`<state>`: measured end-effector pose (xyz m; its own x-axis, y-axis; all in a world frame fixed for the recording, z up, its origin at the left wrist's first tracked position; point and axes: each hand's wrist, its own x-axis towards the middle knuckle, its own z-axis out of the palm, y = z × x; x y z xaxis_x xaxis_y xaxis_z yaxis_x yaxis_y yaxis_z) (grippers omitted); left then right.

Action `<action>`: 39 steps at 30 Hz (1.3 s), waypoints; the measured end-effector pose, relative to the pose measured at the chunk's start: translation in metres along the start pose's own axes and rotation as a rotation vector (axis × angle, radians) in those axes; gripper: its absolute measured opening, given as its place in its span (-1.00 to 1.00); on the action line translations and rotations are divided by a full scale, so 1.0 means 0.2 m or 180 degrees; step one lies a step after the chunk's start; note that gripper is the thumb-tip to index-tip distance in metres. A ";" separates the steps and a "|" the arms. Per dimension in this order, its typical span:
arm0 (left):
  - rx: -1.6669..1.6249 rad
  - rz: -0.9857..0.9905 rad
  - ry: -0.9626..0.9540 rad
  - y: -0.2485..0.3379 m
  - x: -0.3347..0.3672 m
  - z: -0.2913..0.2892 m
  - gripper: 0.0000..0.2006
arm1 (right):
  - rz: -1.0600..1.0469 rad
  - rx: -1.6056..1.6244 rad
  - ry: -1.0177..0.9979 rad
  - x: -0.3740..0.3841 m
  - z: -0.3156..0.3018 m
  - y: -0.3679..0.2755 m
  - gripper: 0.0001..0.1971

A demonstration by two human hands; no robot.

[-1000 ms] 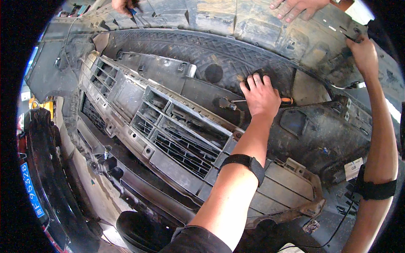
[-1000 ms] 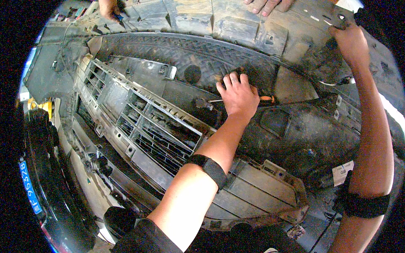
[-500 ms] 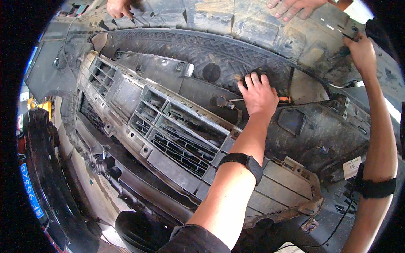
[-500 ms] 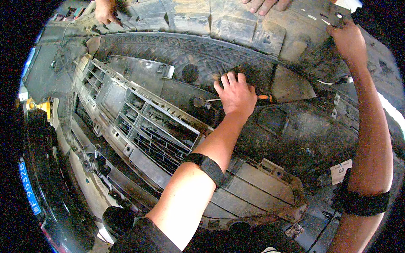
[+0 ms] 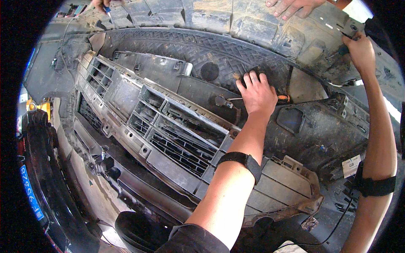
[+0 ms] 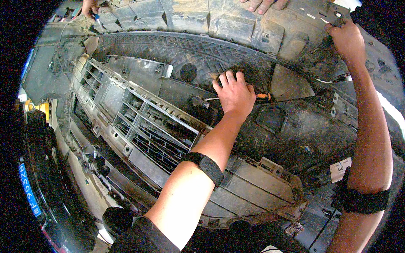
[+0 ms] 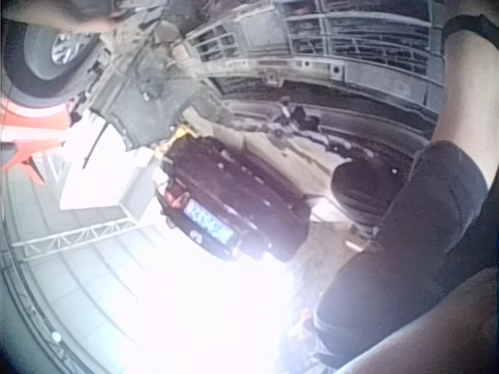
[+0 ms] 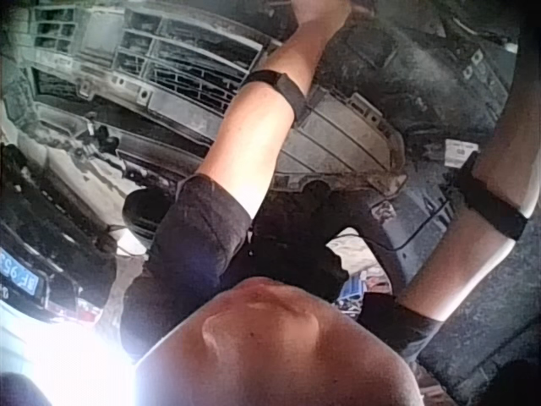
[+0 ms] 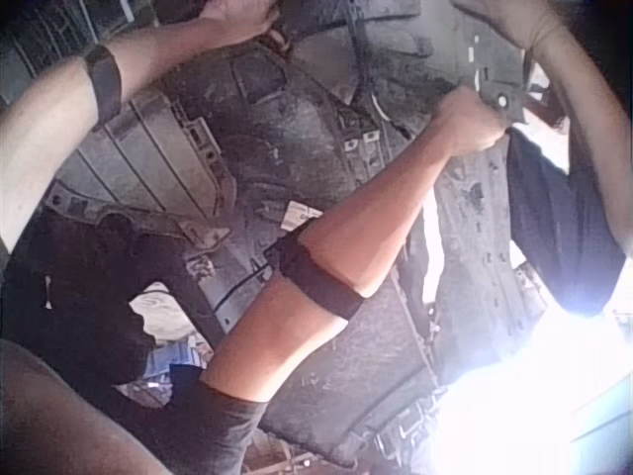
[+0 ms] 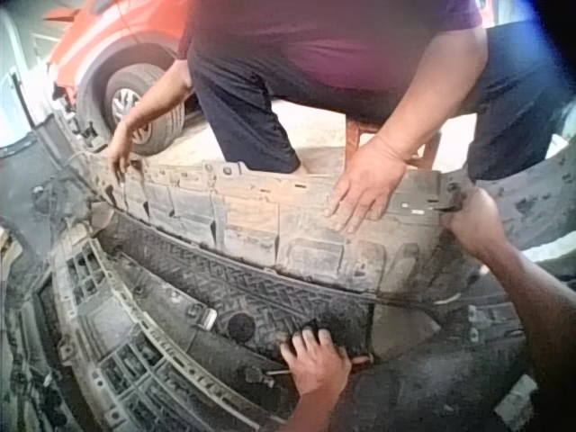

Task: The person uses a screwdriver to pry and adjust clips on a detached car bumper while another person assists by holding the bumper steady. The hands work along the bumper's edge, manipulating fasteners and plastic sections.

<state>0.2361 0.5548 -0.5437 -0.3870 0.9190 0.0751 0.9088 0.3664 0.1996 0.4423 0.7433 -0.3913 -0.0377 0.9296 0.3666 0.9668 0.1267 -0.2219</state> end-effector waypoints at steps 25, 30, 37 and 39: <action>0.0026 0.0033 0.0143 0.00 0.00 0.00 -0.62 | -0.0048 0.0002 0.0046 -0.01 0.00 -0.01 -0.48; 0.0047 -0.0033 -0.0080 0.00 0.00 -0.01 -0.61 | -0.0076 0.0044 0.0112 -0.02 -0.01 -0.02 -0.49; 0.0058 -0.0059 -0.0148 0.01 0.00 -0.02 -0.60 | -0.0092 0.0044 0.0143 -0.01 0.00 -0.01 -0.50; 0.0034 -0.0060 -0.0151 0.01 0.00 -0.02 -0.60 | -0.0048 -0.0029 0.0018 0.00 -0.01 -0.01 -0.50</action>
<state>0.2368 0.5549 -0.5388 -0.3965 0.9177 0.0250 0.9031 0.3850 0.1901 0.4411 0.7422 -0.3901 -0.0508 0.9257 0.3749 0.9684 0.1375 -0.2081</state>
